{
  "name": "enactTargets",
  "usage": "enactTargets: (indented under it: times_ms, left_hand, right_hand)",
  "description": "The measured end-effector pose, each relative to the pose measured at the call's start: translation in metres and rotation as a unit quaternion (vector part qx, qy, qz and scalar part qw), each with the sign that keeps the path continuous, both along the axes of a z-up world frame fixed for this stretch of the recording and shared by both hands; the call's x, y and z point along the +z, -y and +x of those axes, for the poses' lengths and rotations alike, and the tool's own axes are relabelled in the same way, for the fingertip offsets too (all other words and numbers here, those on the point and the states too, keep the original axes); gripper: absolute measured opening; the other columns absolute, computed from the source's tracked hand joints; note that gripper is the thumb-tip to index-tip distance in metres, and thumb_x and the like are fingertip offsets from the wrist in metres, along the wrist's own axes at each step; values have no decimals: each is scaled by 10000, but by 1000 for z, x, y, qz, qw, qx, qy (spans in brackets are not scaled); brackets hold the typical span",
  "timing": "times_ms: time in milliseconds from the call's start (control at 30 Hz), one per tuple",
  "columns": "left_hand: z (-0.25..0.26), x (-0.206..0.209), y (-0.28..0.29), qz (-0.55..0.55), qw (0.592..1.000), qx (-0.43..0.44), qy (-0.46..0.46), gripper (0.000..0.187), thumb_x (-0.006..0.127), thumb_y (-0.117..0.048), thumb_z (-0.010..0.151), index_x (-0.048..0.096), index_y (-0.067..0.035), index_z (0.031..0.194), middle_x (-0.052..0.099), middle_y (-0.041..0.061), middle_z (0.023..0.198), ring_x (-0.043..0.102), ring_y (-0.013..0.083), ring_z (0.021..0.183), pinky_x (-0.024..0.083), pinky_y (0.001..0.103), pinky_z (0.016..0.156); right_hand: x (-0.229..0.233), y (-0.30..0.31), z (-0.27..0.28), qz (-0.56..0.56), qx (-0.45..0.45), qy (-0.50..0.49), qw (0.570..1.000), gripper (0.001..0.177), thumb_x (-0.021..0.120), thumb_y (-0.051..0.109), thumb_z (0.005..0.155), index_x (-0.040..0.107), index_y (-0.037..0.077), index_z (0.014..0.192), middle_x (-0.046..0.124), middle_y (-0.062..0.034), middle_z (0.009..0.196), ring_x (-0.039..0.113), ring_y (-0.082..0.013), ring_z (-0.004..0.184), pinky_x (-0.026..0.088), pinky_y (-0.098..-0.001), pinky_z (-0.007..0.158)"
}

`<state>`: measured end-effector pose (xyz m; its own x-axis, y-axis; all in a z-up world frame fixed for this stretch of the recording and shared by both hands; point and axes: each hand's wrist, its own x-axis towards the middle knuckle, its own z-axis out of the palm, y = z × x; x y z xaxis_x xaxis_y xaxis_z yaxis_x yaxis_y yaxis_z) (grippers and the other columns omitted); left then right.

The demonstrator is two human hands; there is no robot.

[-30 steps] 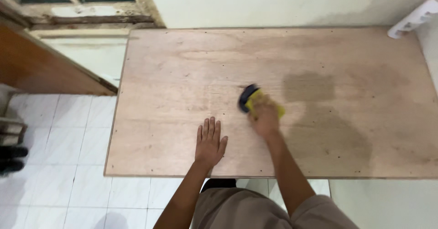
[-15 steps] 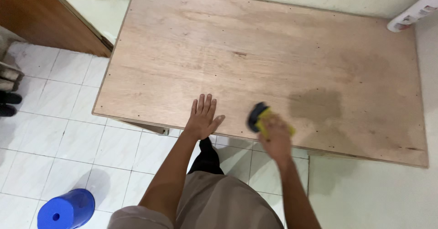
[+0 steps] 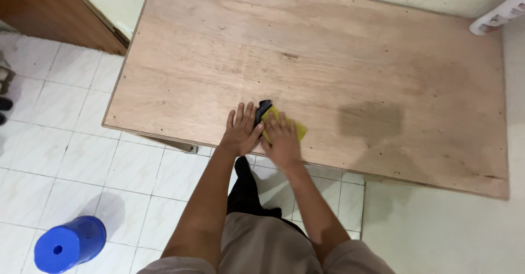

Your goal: The person wipes a light-colored wooden surface with a yellow and blue sponge, moving in circular and back-and-forth motions across the board. The person keeps their left hand on the surface for stability while scrubbing with the right hand.

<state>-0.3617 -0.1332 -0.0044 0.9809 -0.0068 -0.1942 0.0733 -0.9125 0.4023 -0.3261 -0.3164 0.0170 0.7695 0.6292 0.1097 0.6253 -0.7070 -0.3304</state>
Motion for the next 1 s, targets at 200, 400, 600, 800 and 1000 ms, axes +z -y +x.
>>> enactTargets:
  times_ms: [200, 400, 600, 800, 1000]
  left_hand:
    - [-1, 1, 1, -7, 1000, 9, -18, 773, 241, -567, 1054, 101, -95, 1650, 7, 83, 1746, -58, 304, 1602, -36, 504, 1268]
    - [1, 13, 2, 7, 998, -5, -66, 811, 285, -588, 1035, 71, -91, 1640, -14, 96, 1732, -74, 315, 1586, -48, 516, 1253]
    - [-3, 8, 2, 29, 999, -21, -4, 809, 334, -552, 1037, 96, -73, 1644, 25, 148, 1732, -38, 363, 1588, -32, 555, 1250]
    - [1, 22, 4, 7, 999, 1, -34, 804, 324, -549, 1044, 89, -59, 1635, 32, 145, 1730, -41, 339, 1593, -39, 523, 1252]
    - [-2, 23, -4, -158, 984, 74, 30, 793, 292, -522, 1059, 98, -21, 1643, 136, 153, 1724, 56, 297, 1609, 12, 451, 1278]
  right_hand:
    - [5, 36, -36, -16, 52, -31, 998, 602, 563, 405, 963, 519, 118, 1490, 404, -105, 1622, 276, -338, 1534, 180, -554, 1226]
    - [1, 144, -16, -143, -28, -46, 988, 665, 570, 397, 937, 470, 119, 1533, 373, -208, 1590, 327, -372, 1472, 211, -556, 1215]
    - [-18, 192, 34, -38, -166, 64, 983, 620, 550, 369, 968, 536, 6, 1470, 485, -235, 1575, 399, -431, 1456, 280, -594, 1169]
    - [-29, 89, 54, -38, -220, 53, 973, 538, 587, 387, 990, 607, 39, 1399, 603, -207, 1420, 389, -444, 1477, 257, -593, 1224]
    - [5, -18, 0, -82, -9, -35, 996, 545, 614, 339, 912, 611, 86, 1395, 525, -131, 1503, 317, -338, 1517, 182, -555, 1240]
